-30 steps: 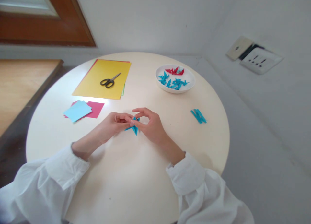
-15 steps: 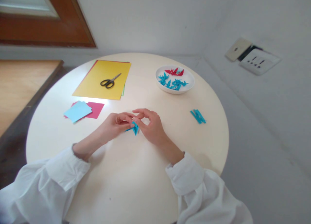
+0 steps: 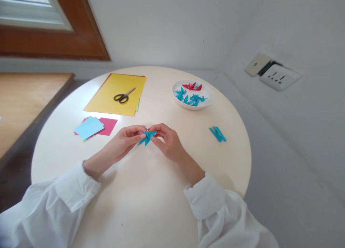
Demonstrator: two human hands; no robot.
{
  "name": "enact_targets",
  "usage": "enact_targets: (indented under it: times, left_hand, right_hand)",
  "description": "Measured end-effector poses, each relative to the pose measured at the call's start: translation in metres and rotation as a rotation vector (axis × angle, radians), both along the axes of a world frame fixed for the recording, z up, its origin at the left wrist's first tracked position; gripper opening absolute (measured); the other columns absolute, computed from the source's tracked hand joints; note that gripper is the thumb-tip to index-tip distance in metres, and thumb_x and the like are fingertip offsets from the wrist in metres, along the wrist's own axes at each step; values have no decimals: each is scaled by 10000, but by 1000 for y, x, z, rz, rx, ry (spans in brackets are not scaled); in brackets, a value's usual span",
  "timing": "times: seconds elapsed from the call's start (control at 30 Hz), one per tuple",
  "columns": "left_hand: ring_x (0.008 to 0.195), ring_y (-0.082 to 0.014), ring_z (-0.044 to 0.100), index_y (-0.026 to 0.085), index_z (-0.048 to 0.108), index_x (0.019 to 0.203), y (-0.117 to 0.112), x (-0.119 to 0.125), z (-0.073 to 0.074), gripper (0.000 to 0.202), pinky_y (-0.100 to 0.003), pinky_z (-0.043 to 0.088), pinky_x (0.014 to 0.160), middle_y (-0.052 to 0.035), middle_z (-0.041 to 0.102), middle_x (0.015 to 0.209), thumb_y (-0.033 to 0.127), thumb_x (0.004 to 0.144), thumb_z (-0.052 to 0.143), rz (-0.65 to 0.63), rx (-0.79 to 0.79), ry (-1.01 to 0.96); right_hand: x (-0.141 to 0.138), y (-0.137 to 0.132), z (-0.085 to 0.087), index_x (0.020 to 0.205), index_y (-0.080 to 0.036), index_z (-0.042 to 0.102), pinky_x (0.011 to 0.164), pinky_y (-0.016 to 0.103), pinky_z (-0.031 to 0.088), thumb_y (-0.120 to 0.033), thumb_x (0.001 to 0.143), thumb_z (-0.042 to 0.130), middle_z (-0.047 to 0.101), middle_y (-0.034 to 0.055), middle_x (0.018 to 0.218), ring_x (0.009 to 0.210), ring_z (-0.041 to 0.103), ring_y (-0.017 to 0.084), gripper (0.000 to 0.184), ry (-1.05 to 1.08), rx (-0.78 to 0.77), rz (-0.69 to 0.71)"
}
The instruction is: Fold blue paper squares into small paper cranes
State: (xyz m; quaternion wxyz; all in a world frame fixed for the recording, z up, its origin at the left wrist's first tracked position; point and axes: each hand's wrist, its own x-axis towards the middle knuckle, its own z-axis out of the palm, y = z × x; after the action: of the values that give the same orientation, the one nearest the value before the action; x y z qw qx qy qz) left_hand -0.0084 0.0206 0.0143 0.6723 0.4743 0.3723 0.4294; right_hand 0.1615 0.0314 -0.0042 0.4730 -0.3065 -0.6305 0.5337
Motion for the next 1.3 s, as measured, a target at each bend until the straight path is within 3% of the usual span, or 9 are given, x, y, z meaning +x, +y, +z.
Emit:
enact_targets:
  times: [0.17,0.37,0.47,0.63,0.77,1.0,1.17,1.3]
  left_hand:
    - [713,-104,493,185,681,788,0,-2,0,139,-236,360,655,-1,603,774,276,688,712,-28,-46,-108]
    - [679,-109,483,170,670,780,-1,-1,-2,157,-244,354,629,-1,567,714,298,697,702,-68,-43,-87]
    - [691,-118,497,178,664,753,2,-1,-2,136,-258,369,639,-6,559,741,294,692,701,-41,56,-12]
    - [724,-133,500,188,678,671,6,-2,-2,74,-270,379,648,-16,538,760,235,638,724,142,338,236]
    - [689,-128,486,195,690,652,7,-2,-3,51,-273,374,640,-9,517,705,234,632,716,169,410,310]
    - [637,-116,510,196,711,687,5,-3,-3,67,-255,384,585,-14,563,698,257,658,707,143,384,331]
    - [661,-144,582,162,697,742,2,-3,2,161,-256,433,596,-44,664,736,314,692,679,74,292,296]
    - [712,-154,610,164,690,764,1,-2,4,141,-255,464,643,-46,691,778,293,712,666,74,322,334]
  right_hand:
    - [-1,-1,1,861,-206,557,809,334,505,-332,701,693,596,40,904,858,611,157,245,39,-49,46]
    - [-3,-1,2,788,-199,582,763,305,517,-348,690,698,602,27,824,798,602,144,213,34,-47,10]
    - [-2,0,2,755,-197,588,772,310,516,-347,692,696,621,33,827,814,609,150,196,49,-41,-18]
    - [-1,1,0,739,-194,579,778,335,515,-366,690,695,638,50,863,846,617,167,213,74,-30,-48]
    - [-2,0,1,731,-195,537,777,341,505,-403,692,682,641,59,905,870,614,171,257,59,-69,-13]
    - [-4,-2,5,761,-191,540,588,249,480,-343,684,690,566,-11,714,629,545,99,228,-6,-86,32]
    - [-3,-2,7,740,-188,545,635,269,489,-309,669,689,576,5,738,676,554,116,201,-44,-20,-57]
    - [-2,-3,7,722,-193,528,678,274,491,-202,688,635,593,13,754,709,567,122,112,-70,105,-106]
